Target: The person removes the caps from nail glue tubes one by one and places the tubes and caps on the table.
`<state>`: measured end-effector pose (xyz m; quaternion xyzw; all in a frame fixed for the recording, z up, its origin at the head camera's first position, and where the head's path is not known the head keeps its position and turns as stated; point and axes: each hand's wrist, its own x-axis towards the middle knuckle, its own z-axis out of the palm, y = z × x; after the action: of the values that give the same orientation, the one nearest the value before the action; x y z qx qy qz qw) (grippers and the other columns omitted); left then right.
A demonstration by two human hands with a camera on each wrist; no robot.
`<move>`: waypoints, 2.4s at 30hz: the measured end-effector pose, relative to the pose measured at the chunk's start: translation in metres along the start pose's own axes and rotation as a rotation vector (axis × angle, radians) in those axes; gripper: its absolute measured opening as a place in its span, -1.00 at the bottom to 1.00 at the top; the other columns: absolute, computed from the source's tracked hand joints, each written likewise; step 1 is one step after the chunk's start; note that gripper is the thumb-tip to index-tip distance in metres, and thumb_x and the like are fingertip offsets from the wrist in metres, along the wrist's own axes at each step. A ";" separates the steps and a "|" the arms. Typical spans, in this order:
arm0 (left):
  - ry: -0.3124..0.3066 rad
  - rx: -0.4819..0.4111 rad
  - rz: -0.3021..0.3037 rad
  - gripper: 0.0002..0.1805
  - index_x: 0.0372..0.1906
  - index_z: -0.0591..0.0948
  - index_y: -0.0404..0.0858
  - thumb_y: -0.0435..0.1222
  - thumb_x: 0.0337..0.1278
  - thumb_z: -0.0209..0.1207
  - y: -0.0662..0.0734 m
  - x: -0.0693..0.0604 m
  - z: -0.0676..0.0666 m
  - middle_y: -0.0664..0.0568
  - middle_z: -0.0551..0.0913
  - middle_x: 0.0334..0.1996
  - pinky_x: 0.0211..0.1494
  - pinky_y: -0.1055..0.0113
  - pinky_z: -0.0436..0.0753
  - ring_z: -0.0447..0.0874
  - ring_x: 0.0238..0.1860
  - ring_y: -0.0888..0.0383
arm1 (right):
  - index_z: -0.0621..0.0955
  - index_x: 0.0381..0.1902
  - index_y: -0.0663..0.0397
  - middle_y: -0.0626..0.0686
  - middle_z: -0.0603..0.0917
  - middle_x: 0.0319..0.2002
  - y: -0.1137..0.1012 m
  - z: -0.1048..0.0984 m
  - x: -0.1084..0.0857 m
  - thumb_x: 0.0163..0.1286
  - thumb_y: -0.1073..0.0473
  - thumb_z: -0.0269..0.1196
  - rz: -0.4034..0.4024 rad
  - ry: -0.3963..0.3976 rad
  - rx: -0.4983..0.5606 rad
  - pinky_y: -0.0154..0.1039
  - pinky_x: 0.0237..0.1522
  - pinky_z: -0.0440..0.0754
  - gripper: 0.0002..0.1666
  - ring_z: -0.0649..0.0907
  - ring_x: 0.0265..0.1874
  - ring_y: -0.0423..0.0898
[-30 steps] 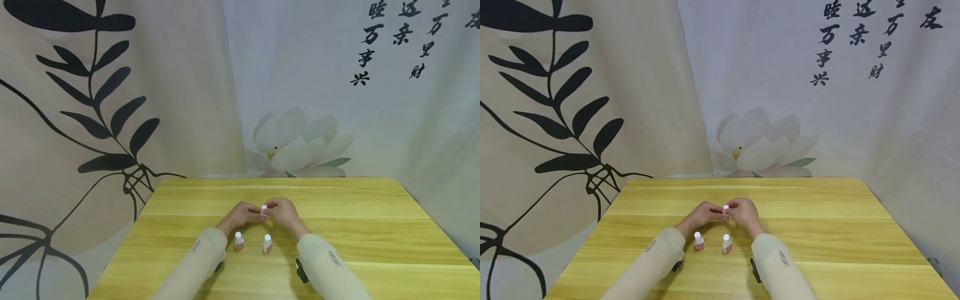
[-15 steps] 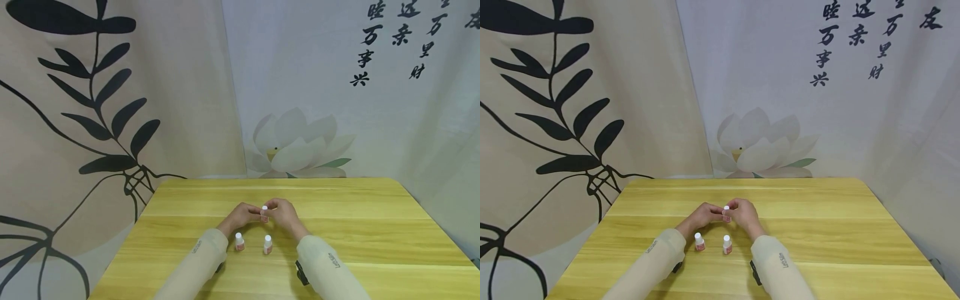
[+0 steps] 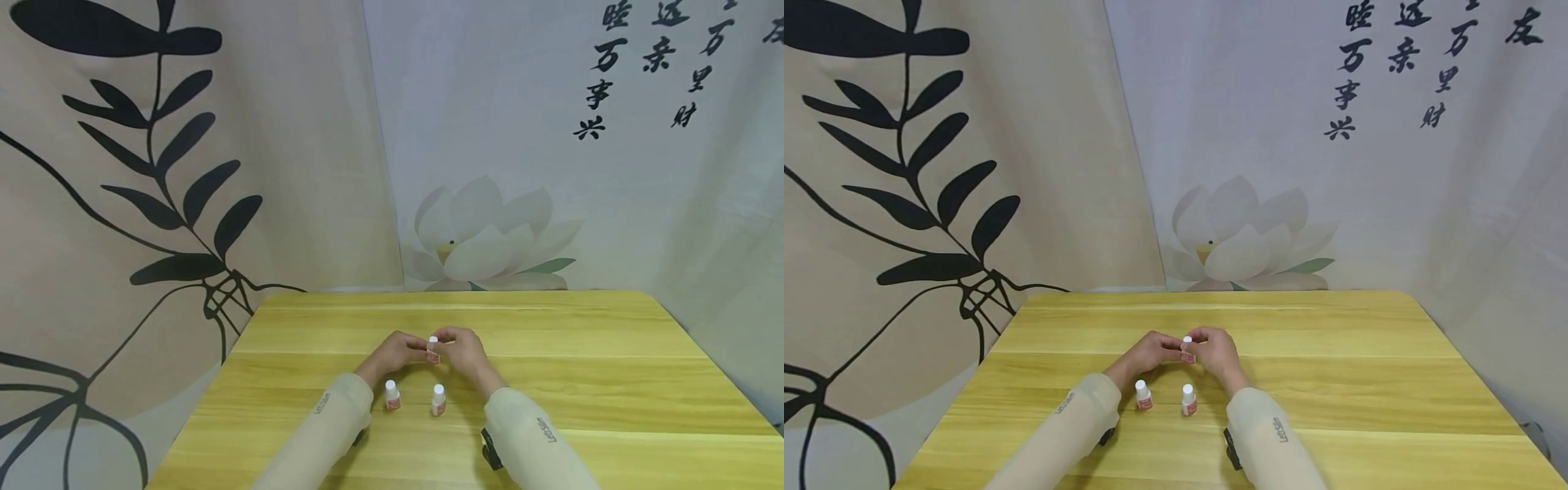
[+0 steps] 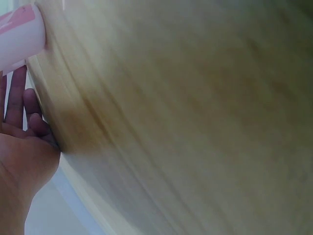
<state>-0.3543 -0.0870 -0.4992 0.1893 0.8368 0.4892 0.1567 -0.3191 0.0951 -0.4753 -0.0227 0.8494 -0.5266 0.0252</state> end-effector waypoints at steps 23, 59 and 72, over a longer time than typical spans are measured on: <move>0.004 0.038 -0.014 -0.79 -0.16 0.79 0.01 -0.04 0.15 0.36 -0.004 0.003 0.000 0.22 0.76 -0.14 0.32 -0.03 0.41 0.60 0.10 0.12 | 0.70 -0.18 0.06 -0.01 0.71 -0.12 -0.002 0.000 -0.003 0.34 0.12 0.35 -0.020 0.028 -0.036 -0.03 -0.09 0.56 -0.83 0.61 -0.09 -0.01; 0.005 0.048 -0.006 -0.80 -0.15 0.80 -0.03 -0.08 0.18 0.35 -0.005 0.002 -0.001 0.21 0.77 -0.17 0.29 0.01 0.44 0.61 0.06 0.16 | 0.72 -0.23 0.03 -0.04 0.72 -0.20 -0.005 0.001 -0.002 0.28 0.09 0.41 -0.021 0.049 -0.113 -0.02 -0.09 0.57 -0.83 0.63 -0.14 -0.02; -0.007 0.044 -0.003 -0.78 -0.14 0.79 -0.04 -0.05 0.20 0.33 -0.004 0.002 -0.002 0.16 0.76 -0.11 0.31 -0.08 0.40 0.59 0.13 0.07 | 0.73 -0.21 -0.02 -0.04 0.72 -0.12 -0.001 0.001 0.000 0.32 0.09 0.37 -0.022 0.039 -0.099 0.06 -0.01 0.54 -0.86 0.60 -0.01 0.03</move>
<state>-0.3574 -0.0889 -0.5019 0.1932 0.8470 0.4700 0.1561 -0.3185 0.0935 -0.4749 -0.0232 0.8745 -0.4844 0.0017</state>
